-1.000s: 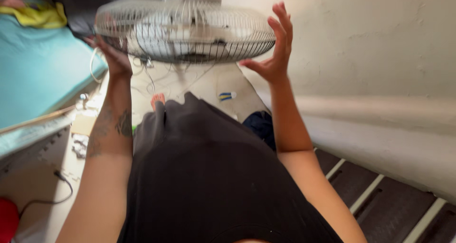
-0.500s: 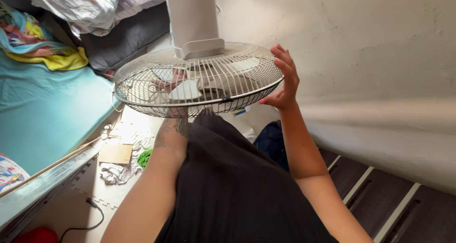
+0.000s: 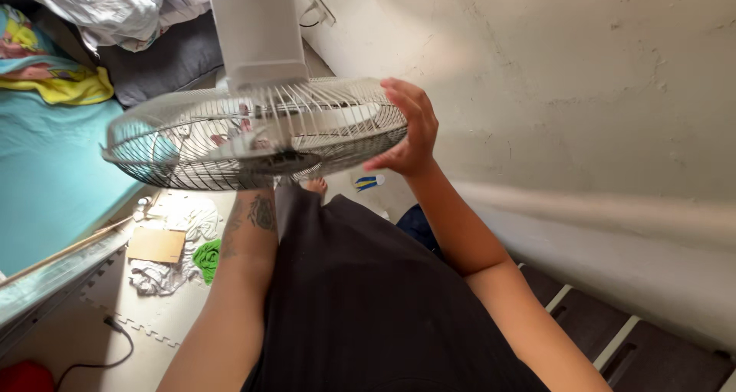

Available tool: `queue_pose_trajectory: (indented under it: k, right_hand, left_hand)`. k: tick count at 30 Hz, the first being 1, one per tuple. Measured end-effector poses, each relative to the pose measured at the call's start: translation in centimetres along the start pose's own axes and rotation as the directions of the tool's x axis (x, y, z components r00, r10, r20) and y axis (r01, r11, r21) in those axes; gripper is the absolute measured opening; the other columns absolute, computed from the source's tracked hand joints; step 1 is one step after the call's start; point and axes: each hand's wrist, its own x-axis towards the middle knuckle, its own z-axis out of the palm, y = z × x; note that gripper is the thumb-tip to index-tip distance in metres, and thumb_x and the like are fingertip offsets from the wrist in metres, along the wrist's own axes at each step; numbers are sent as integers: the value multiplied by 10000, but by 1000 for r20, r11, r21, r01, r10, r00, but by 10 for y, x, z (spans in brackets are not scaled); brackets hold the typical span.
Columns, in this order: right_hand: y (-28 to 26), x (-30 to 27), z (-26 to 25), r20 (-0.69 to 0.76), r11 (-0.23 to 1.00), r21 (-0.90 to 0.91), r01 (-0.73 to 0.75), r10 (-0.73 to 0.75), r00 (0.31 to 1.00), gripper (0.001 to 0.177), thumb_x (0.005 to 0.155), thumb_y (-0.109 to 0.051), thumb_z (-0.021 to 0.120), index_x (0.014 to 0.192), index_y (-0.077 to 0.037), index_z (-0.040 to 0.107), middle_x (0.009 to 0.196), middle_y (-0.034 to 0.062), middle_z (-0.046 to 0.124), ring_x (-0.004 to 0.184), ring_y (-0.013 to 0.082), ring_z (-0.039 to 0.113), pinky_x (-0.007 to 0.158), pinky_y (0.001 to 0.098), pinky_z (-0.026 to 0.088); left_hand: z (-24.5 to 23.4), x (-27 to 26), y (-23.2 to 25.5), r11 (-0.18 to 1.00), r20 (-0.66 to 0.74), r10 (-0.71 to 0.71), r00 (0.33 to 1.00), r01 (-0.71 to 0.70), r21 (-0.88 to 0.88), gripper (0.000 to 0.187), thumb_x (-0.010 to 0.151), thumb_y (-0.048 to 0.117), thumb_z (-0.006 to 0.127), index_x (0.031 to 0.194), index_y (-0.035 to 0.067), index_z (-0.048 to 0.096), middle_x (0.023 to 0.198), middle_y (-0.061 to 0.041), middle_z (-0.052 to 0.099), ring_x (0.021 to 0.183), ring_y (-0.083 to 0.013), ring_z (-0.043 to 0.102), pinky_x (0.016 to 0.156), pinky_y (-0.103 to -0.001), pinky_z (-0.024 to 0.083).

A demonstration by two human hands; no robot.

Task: The person assembles a standing fan by attaching the front cage, securing the fan blades to the motor hub, and then attaching the rear cage. The person handles the fan parts by hand without using tools.

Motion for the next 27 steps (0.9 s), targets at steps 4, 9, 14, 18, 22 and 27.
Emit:
queue_pose_trajectory:
  k: [4, 9, 14, 18, 22, 27]
  right_hand:
    - [2, 19, -3, 34, 998, -31, -60, 61, 998, 978, 788, -861, 603, 1375, -80, 573, 1315, 148, 674, 1259, 320, 678, 1103, 463, 580]
    - [7, 44, -1, 52, 993, -49, -105, 107, 993, 964, 821, -878, 576, 1391, -101, 576, 1314, 113, 689, 1267, 285, 704, 1061, 397, 597]
    - [14, 65, -4, 58, 987, -88, -136, 142, 988, 936, 870, -868, 576, 1436, -122, 559, 1394, 102, 672, 1295, 276, 686, 1098, 392, 582]
    - [24, 80, -6, 60, 980, -11, -197, 197, 979, 975, 893, -863, 596, 1487, -95, 514, 1394, 88, 690, 1263, 271, 715, 1066, 378, 606]
    - [17, 77, -9, 117, 983, 1, -181, 180, 977, 887, 918, -835, 566, 1446, -122, 542, 1403, 93, 671, 1311, 275, 676, 1116, 404, 566]
    - [52, 84, -39, 420, 875, 383, -295, 120, 900, 851, 1012, -773, 544, 1473, -58, 546, 1475, 117, 627, 1432, 272, 594, 1181, 444, 450]
  left_hand:
    - [-13, 15, 4, 999, -14, 49, 999, -50, -4, 1174, 780, 946, 328, 1633, 140, 319, 1682, -176, 255, 1498, -368, 317, 1187, -589, 277]
    - [-1, 16, 21, 997, -20, 76, 997, -76, 10, 1135, 799, 929, 321, 1617, 142, 341, 1668, -170, 275, 1476, -371, 336, 1161, -592, 286]
    - [9, 3, 29, 997, -19, 76, 997, -76, 4, 1098, 818, 912, 314, 1601, 144, 363, 1654, -165, 296, 1454, -374, 355, 1135, -595, 296]
    - [9, -11, 24, 997, -30, 77, 997, -77, 6, 1068, 833, 899, 308, 1588, 146, 381, 1643, -160, 312, 1437, -376, 370, 1114, -597, 303]
    - [22, -10, 27, 997, -31, 72, 997, -71, 12, 1040, 848, 885, 302, 1575, 148, 399, 1632, -156, 329, 1419, -379, 386, 1093, -600, 311]
    - [20, -4, 27, 997, -61, 72, 996, -72, 5, 1005, 867, 868, 294, 1559, 150, 421, 1618, -150, 349, 1397, -382, 405, 1067, -603, 320]
